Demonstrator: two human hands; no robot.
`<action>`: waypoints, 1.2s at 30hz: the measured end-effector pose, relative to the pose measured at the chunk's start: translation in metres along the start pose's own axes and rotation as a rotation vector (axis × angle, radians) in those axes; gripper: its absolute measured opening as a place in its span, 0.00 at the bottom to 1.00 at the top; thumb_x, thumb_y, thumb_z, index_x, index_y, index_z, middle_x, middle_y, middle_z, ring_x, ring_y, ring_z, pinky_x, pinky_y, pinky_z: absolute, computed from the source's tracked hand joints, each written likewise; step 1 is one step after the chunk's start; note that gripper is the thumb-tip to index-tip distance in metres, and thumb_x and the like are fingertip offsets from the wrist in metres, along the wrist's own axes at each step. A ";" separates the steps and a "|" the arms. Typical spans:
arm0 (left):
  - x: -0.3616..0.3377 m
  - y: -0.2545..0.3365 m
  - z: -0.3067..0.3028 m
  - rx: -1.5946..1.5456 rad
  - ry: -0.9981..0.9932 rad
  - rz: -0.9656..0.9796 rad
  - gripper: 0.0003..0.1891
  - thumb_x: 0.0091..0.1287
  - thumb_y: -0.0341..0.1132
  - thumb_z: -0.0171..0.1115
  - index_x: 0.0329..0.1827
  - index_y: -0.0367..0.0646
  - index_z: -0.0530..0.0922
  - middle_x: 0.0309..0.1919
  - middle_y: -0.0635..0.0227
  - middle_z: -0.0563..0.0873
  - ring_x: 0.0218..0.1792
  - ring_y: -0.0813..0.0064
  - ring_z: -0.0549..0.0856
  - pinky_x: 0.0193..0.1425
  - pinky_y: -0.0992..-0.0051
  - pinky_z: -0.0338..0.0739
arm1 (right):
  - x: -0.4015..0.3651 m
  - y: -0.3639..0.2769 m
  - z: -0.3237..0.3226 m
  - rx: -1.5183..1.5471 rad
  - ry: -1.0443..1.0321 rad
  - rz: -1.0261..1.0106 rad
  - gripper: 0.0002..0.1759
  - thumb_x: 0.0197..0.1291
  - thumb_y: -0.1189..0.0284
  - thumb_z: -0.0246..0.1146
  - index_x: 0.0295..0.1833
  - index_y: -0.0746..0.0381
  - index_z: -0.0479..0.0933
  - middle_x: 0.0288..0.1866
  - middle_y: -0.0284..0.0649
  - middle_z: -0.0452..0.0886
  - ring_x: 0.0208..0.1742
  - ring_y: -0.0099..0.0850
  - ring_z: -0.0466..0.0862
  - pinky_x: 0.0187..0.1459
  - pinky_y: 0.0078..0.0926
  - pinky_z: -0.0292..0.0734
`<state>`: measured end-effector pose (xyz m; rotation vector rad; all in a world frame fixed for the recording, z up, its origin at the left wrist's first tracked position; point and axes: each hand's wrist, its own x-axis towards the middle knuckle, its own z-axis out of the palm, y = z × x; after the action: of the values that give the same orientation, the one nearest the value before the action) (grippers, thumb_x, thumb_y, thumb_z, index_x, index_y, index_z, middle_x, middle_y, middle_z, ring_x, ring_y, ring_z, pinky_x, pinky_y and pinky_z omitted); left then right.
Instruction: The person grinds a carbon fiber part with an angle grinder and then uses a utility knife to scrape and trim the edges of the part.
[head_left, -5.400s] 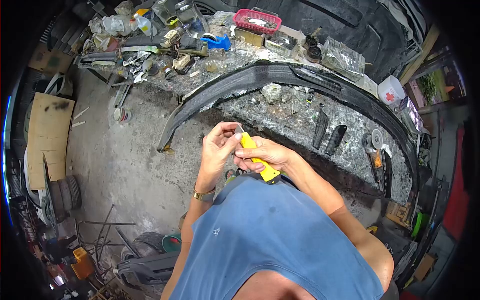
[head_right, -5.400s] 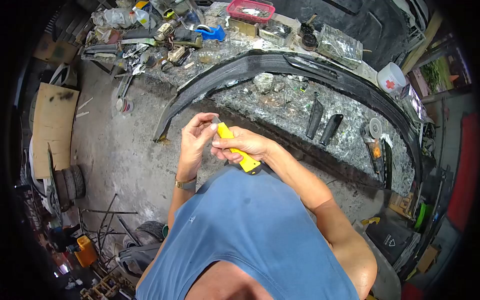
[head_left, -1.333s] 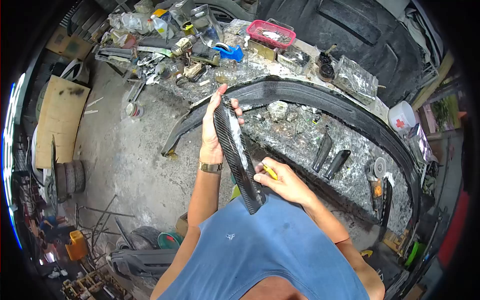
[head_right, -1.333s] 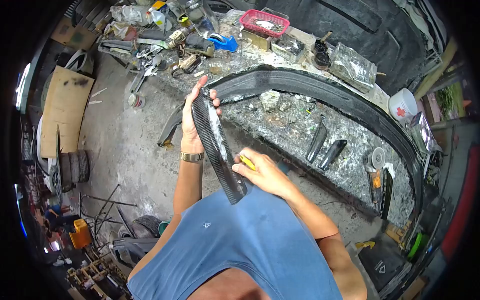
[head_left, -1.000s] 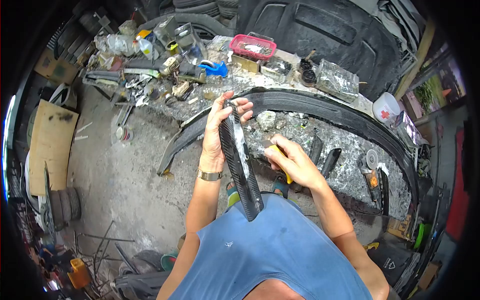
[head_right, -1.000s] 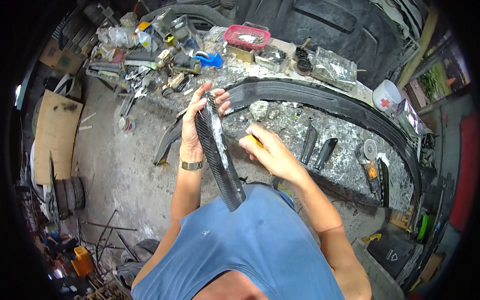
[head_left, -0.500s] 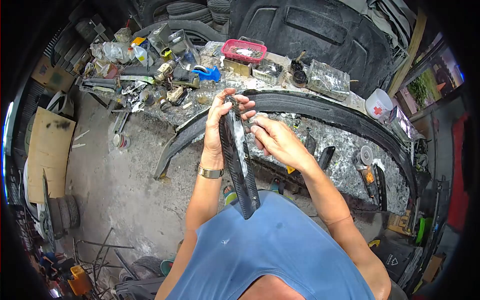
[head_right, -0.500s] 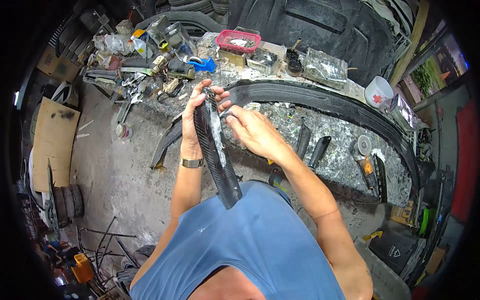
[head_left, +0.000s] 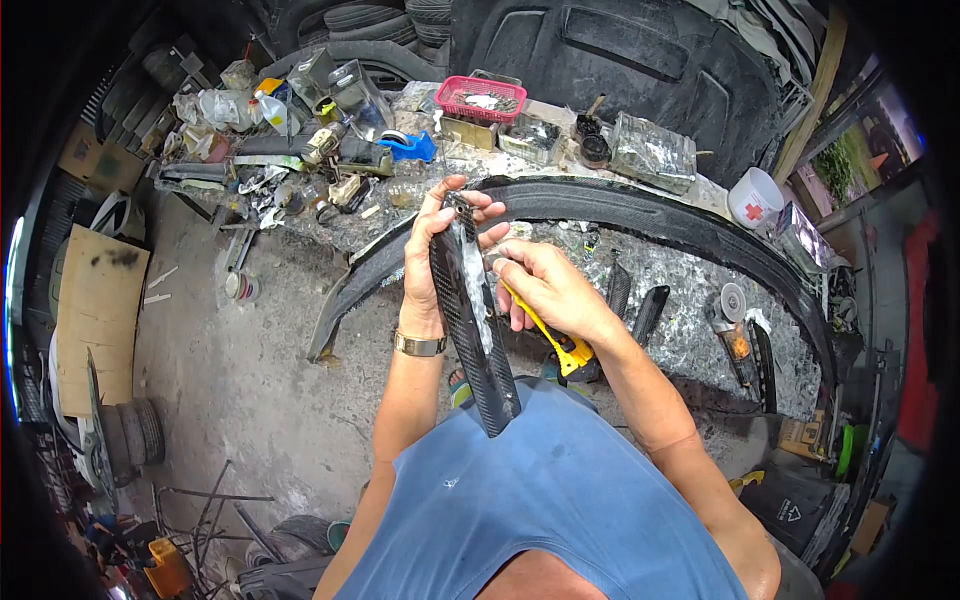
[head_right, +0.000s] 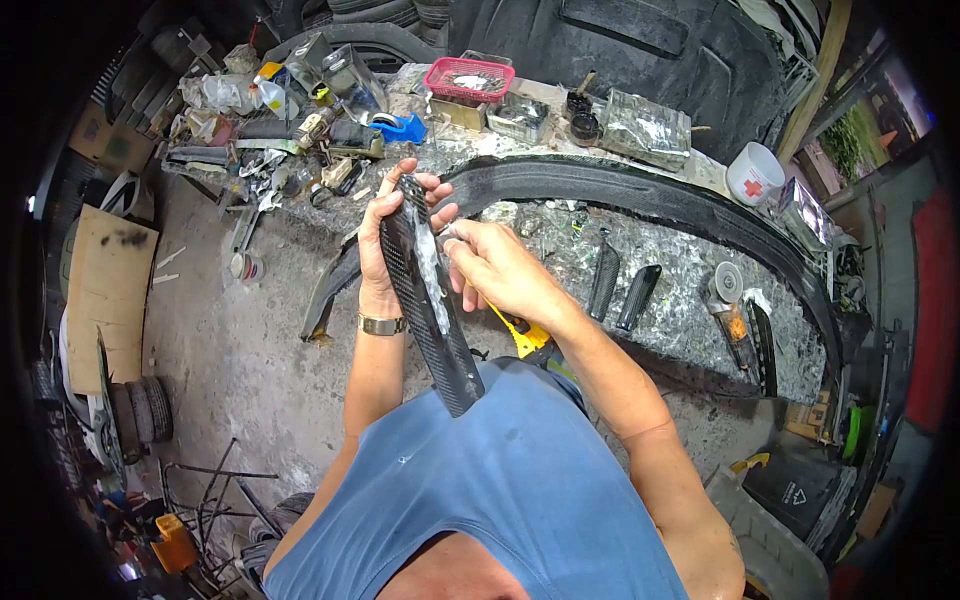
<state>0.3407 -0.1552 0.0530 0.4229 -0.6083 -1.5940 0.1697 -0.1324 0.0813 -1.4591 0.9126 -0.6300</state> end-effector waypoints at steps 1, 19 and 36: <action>0.000 0.000 0.000 -0.011 -0.001 0.000 0.28 0.66 0.36 0.58 0.69 0.39 0.65 0.51 0.53 0.81 0.57 0.56 0.83 0.63 0.57 0.83 | 0.001 0.002 0.001 0.011 0.000 0.000 0.14 0.77 0.65 0.50 0.42 0.63 0.74 0.26 0.33 0.80 0.20 0.20 0.81 0.21 0.16 0.74; 0.001 0.000 0.000 0.003 -0.009 0.006 0.27 0.67 0.36 0.57 0.69 0.40 0.65 0.51 0.52 0.82 0.57 0.56 0.83 0.63 0.56 0.83 | 0.003 0.005 0.007 0.082 0.039 -0.009 0.15 0.75 0.66 0.50 0.38 0.65 0.74 0.24 0.36 0.81 0.19 0.22 0.81 0.20 0.18 0.74; 0.000 0.001 0.013 0.082 -0.030 0.026 0.25 0.68 0.35 0.55 0.68 0.41 0.65 0.51 0.53 0.80 0.59 0.53 0.82 0.66 0.52 0.80 | 0.004 -0.006 -0.007 0.009 -0.066 -0.027 0.17 0.75 0.67 0.49 0.35 0.66 0.73 0.22 0.36 0.81 0.17 0.23 0.79 0.20 0.22 0.74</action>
<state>0.3334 -0.1535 0.0638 0.4508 -0.7013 -1.5571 0.1672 -0.1398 0.0872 -1.4778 0.8387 -0.6014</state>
